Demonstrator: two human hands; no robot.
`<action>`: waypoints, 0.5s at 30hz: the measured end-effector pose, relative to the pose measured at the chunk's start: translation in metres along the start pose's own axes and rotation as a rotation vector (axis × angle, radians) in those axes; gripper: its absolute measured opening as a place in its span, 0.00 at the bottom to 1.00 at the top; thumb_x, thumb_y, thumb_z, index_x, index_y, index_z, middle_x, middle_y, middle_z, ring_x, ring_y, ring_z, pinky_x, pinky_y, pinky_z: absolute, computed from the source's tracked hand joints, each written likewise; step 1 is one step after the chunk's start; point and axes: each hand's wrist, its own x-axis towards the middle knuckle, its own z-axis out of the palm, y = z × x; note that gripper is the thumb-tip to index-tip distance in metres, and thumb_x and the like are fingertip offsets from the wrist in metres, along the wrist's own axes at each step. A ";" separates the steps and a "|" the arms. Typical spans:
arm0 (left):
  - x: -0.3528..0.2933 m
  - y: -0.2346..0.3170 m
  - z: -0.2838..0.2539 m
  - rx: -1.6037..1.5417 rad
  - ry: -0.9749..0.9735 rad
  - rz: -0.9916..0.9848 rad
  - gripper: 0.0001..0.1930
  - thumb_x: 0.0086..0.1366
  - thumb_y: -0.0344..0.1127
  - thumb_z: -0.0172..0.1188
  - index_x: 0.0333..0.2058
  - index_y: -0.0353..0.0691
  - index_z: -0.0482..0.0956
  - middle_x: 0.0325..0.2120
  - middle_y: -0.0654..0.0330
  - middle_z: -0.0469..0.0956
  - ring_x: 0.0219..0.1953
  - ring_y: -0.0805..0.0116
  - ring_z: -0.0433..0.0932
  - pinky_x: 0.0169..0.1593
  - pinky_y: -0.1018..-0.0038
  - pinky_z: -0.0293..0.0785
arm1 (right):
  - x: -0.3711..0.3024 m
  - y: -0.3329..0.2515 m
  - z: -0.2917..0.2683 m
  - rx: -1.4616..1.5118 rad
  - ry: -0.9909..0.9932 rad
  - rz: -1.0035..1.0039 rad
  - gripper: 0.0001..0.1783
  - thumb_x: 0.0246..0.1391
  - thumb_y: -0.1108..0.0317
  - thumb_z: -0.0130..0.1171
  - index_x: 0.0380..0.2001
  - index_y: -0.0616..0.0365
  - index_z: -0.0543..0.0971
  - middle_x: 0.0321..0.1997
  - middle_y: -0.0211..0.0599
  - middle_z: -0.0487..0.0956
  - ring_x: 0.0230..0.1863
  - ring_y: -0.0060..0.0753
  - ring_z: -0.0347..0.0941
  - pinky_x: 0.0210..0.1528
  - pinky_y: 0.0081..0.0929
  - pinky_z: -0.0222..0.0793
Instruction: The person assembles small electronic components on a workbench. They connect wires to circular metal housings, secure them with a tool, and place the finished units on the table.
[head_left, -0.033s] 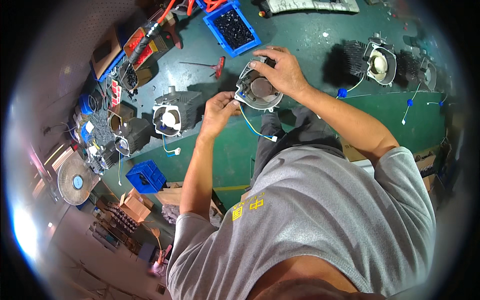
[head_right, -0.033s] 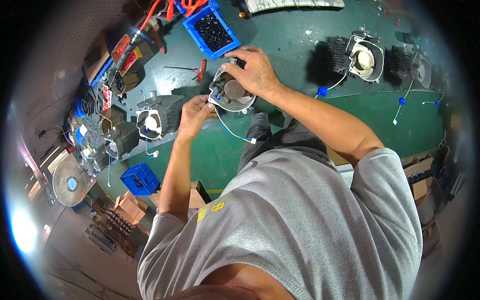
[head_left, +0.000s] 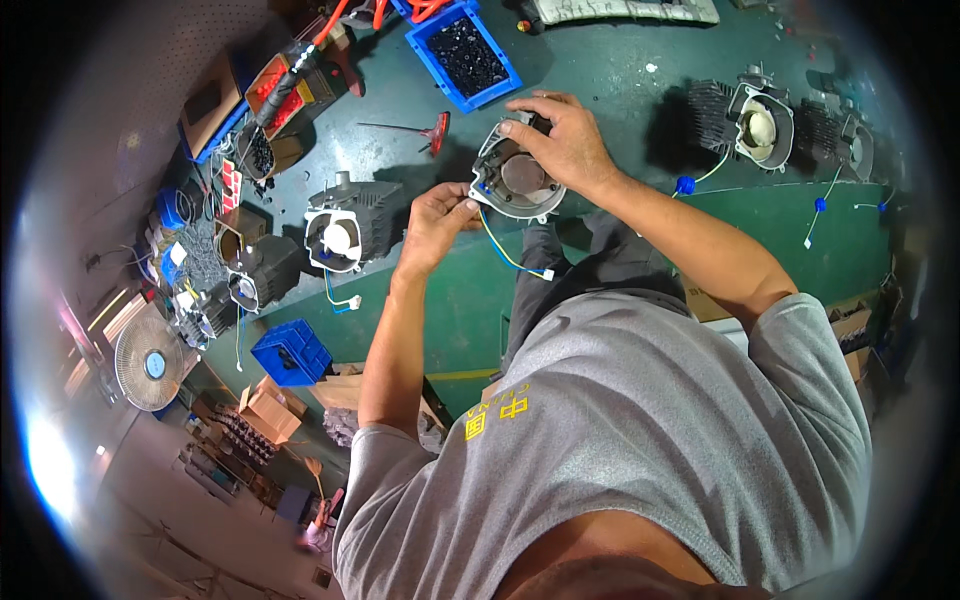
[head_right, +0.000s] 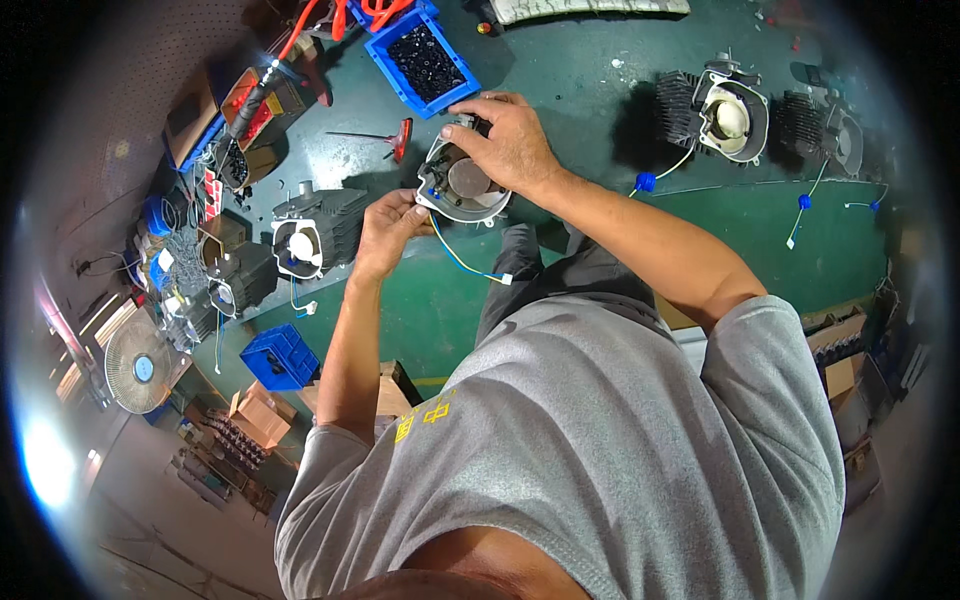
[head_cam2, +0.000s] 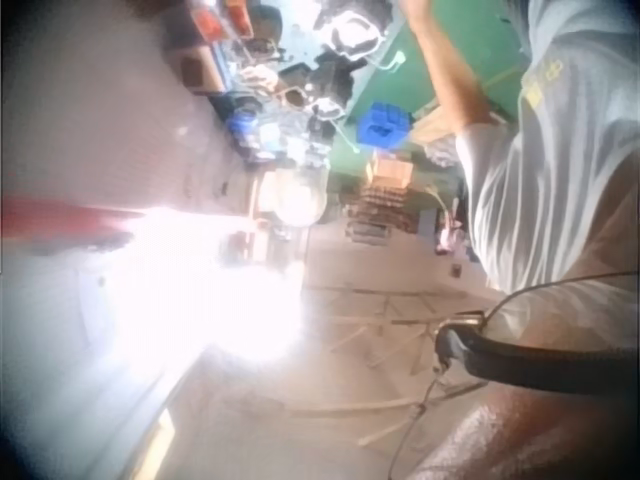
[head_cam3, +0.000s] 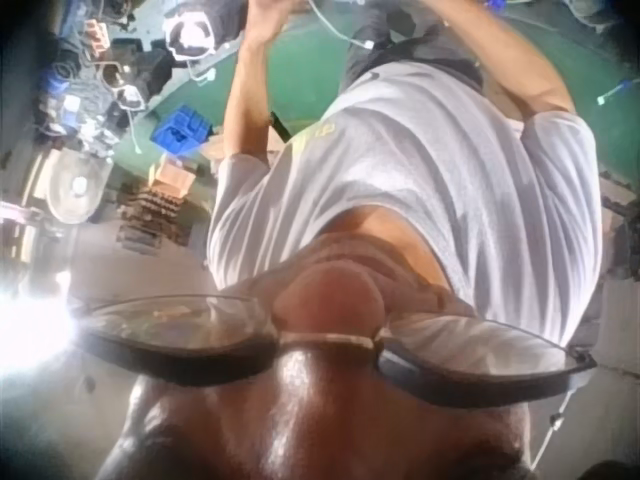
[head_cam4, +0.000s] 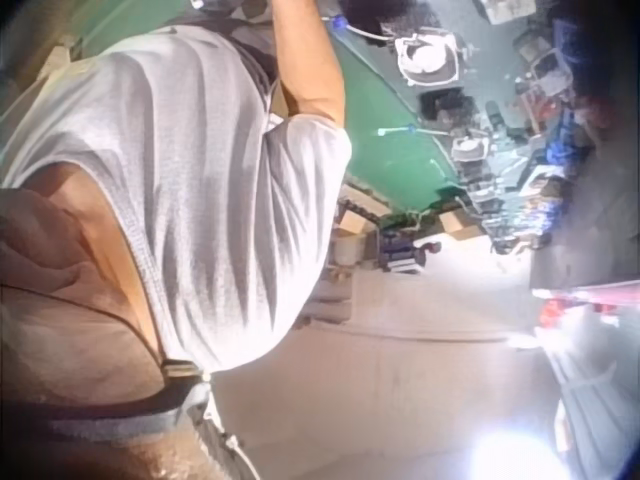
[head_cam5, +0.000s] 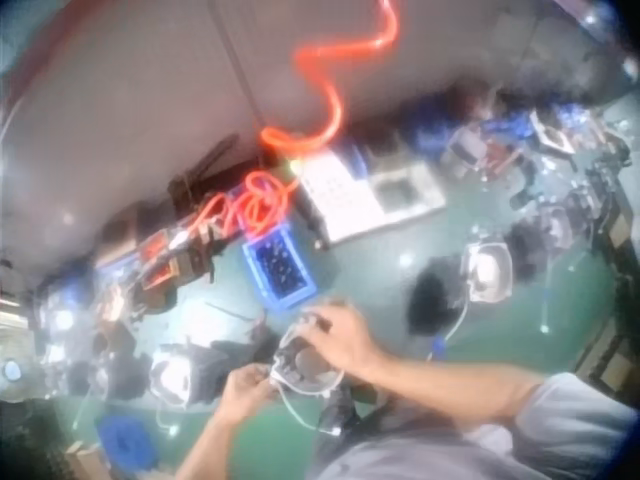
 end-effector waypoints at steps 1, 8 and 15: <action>0.002 -0.002 -0.004 0.044 -0.034 -0.005 0.13 0.73 0.29 0.61 0.52 0.27 0.77 0.39 0.57 0.84 0.39 0.73 0.82 0.43 0.73 0.83 | 0.000 0.002 0.000 0.010 0.006 -0.016 0.22 0.53 0.54 0.73 0.45 0.58 0.88 0.46 0.48 0.86 0.57 0.50 0.77 0.60 0.42 0.74; 0.007 0.014 -0.006 0.565 -0.143 0.088 0.11 0.74 0.36 0.63 0.42 0.31 0.77 0.28 0.64 0.77 0.30 0.76 0.74 0.33 0.73 0.75 | 0.001 0.009 0.003 0.009 -0.005 -0.036 0.22 0.54 0.53 0.72 0.45 0.58 0.88 0.46 0.48 0.86 0.57 0.50 0.76 0.60 0.41 0.74; 0.005 0.003 -0.006 0.423 -0.148 -0.013 0.13 0.76 0.39 0.59 0.36 0.35 0.76 0.23 0.67 0.73 0.25 0.77 0.68 0.30 0.74 0.70 | 0.004 0.012 0.003 -0.012 -0.018 -0.060 0.22 0.54 0.52 0.72 0.45 0.58 0.88 0.45 0.46 0.87 0.57 0.51 0.76 0.59 0.43 0.75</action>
